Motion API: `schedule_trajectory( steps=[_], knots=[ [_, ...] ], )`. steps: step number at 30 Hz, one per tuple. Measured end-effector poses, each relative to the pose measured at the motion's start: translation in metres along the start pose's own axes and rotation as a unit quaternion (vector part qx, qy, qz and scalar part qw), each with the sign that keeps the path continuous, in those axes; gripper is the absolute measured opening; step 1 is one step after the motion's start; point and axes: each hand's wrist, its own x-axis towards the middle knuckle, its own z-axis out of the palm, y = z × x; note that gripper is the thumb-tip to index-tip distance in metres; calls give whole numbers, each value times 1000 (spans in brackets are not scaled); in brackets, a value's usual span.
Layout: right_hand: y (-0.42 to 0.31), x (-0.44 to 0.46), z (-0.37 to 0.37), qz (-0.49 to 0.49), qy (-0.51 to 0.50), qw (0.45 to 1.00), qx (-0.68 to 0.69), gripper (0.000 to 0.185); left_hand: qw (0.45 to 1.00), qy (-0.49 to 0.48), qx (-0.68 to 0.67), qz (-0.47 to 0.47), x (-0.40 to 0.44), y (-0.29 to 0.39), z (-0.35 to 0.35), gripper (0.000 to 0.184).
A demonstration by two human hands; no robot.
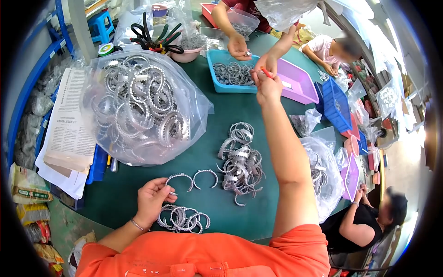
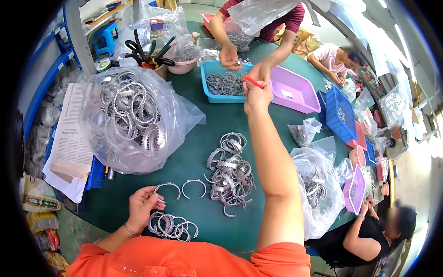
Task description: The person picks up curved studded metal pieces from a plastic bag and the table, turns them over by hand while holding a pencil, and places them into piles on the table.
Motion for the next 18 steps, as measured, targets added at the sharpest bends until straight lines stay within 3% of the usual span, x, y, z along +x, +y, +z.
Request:
schedule_trajectory(
  steps=[2,4,7,8,10,11,16,18],
  knots=[
    [10,3,6,-152,-6,983,-98,22,998,-17,61,22,3,-13,-10,20],
    [2,-13,20,-198,29,967,-156,22,997,-18,72,25,3,-14,-12,20],
    [9,19,13,-456,3,825,-333,18,998,-35,48,35,1,-7,-7,20],
    [9,27,7,-456,2,825,-333,18,999,-22,23,19,-1,0,0,21],
    [-3,21,15,-292,-3,848,-441,19,1000,-5,-6,3,-1,2,1,21],
    [-9,18,19,-238,-16,875,-422,20,1000,-21,7,16,0,-1,-3,22],
    [-4,33,9,-344,-43,880,-323,18,998,-43,31,35,0,0,-4,24],
    [-25,4,26,-305,0,952,37,14,1000,-18,-2,9,-1,2,0,23]
  ],
)
